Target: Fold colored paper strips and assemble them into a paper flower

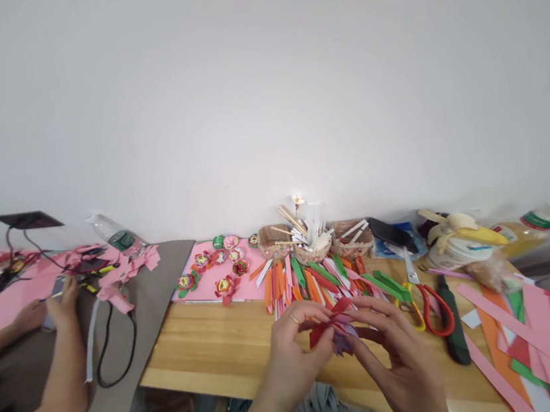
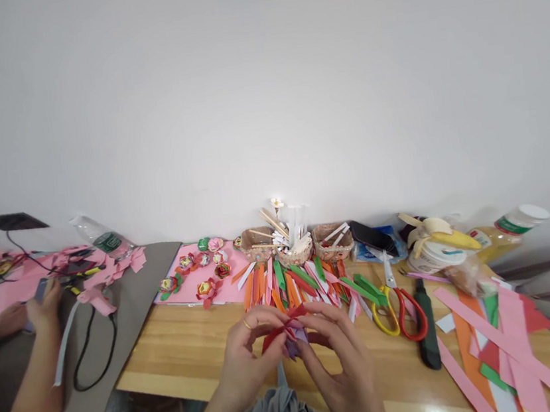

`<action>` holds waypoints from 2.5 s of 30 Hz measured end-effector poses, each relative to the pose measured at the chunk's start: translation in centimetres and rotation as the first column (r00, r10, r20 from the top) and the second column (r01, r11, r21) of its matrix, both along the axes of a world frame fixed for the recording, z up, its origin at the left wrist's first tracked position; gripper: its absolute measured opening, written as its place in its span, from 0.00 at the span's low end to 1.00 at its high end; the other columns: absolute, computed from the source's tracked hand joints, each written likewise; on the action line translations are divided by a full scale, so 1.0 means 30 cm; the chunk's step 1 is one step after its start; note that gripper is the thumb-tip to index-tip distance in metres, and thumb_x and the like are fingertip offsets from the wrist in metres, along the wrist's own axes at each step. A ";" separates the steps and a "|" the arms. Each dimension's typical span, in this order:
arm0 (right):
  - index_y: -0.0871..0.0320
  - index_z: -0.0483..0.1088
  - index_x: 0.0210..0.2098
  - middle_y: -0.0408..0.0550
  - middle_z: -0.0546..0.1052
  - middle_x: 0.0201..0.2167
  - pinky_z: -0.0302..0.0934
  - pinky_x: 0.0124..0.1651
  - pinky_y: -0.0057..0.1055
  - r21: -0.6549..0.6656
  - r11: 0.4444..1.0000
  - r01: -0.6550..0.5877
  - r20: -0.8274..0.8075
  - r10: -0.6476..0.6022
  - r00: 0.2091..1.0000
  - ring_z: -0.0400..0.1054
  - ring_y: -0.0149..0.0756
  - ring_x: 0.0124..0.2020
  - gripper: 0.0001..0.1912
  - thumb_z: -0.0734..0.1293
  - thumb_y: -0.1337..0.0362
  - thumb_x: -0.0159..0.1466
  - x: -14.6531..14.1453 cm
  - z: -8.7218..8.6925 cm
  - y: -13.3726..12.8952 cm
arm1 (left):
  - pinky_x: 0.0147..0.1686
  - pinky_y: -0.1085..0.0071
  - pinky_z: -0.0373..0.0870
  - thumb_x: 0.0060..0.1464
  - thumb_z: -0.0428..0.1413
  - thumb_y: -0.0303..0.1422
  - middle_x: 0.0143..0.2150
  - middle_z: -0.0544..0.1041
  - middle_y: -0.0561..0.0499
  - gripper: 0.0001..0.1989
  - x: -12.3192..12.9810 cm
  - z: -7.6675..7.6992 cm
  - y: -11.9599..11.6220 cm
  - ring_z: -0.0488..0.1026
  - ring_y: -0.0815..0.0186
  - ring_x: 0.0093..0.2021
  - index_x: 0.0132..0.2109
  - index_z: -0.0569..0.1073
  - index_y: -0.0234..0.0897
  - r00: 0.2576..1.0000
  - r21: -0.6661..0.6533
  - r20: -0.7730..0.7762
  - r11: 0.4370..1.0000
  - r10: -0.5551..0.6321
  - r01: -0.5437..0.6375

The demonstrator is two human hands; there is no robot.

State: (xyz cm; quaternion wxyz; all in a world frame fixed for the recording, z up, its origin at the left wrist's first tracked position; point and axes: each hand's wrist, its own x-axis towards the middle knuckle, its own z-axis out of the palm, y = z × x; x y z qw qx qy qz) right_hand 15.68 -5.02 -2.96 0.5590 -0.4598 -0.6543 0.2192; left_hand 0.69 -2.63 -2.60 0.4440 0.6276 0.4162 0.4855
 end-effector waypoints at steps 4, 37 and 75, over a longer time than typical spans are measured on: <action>0.53 0.69 0.42 0.51 0.66 0.45 0.75 0.32 0.29 -0.071 0.996 0.056 -0.121 -0.064 0.991 0.69 0.38 0.43 0.12 0.64 0.72 0.61 0.001 -0.009 -0.006 | 0.54 0.59 0.61 0.40 0.65 0.28 0.49 0.71 0.44 0.20 -0.004 0.007 0.003 0.67 0.56 0.52 0.44 0.73 0.39 0.984 -0.019 0.007 0.984 -0.178 0.178; 0.51 0.72 0.43 0.48 0.76 0.32 0.69 0.35 0.31 0.083 0.996 -0.035 0.193 0.018 0.981 0.73 0.38 0.34 0.14 0.64 0.71 0.60 0.026 0.061 -0.034 | 0.39 0.66 0.69 0.36 0.64 0.47 0.37 0.78 0.46 0.27 0.031 -0.050 -0.011 0.75 0.60 0.37 0.43 0.73 0.36 0.696 -0.428 0.718 0.801 0.020 0.418; 0.53 0.77 0.38 0.52 0.76 0.39 0.67 0.43 0.38 -0.318 0.948 0.023 0.054 -0.006 0.999 0.71 0.44 0.43 0.13 0.65 0.54 0.60 0.053 -0.009 0.056 | 0.29 0.76 0.62 0.37 0.65 0.42 0.24 0.72 0.54 0.17 0.054 0.012 0.010 0.67 0.71 0.27 0.30 0.75 0.32 0.884 -0.701 0.410 0.697 0.226 0.148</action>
